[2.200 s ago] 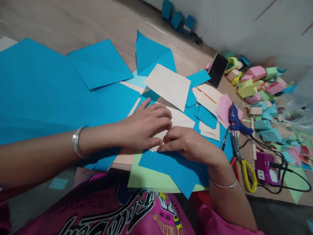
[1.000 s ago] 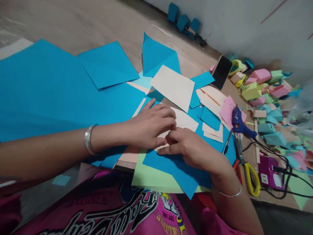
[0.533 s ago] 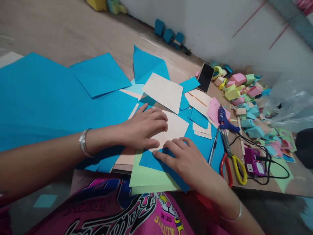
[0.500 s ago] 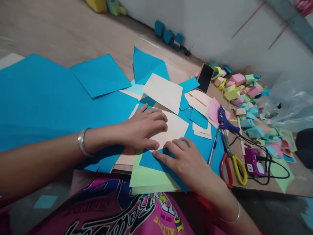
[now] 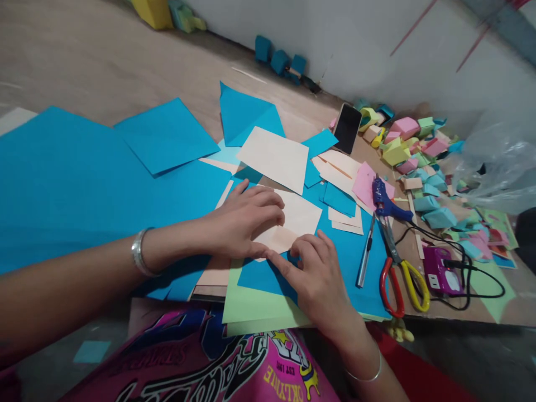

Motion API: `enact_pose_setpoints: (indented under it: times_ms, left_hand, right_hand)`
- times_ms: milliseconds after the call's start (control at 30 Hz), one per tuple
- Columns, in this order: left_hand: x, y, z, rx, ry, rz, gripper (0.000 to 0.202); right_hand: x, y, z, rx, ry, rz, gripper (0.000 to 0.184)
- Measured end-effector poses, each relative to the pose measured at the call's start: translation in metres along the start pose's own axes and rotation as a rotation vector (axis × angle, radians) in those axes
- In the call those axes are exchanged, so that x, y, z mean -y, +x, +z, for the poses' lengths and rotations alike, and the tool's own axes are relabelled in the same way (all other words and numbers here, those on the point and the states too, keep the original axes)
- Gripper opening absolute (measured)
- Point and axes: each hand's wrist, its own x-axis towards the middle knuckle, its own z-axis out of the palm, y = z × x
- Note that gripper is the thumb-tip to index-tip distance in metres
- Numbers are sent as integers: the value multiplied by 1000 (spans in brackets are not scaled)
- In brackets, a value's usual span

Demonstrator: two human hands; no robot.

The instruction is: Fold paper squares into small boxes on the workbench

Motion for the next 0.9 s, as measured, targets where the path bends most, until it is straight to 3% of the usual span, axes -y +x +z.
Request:
enact_pose_setpoints:
  times_ms: [233,333,433,567,900]
  left_hand:
    - [-1,-2,0,-63,49,2,58]
    - [-6,-2,-6,-80,131,111,42]
    - [-12,-1,-11,-25,203,209,9]
    - [-14,-1,-13,99,232,179,7]
    - [-13,-1,-13,150,240,169,14]
  right_hand:
    - [0,-4,10,-30,38,25,41]
    - [2,-1,10,-54,58,47,39]
    - [4,-1,10,-80,57,56,35]
    - [6,-5,9,-122,62,81,30]
    - [15,-4,13,-145,55,112,30]
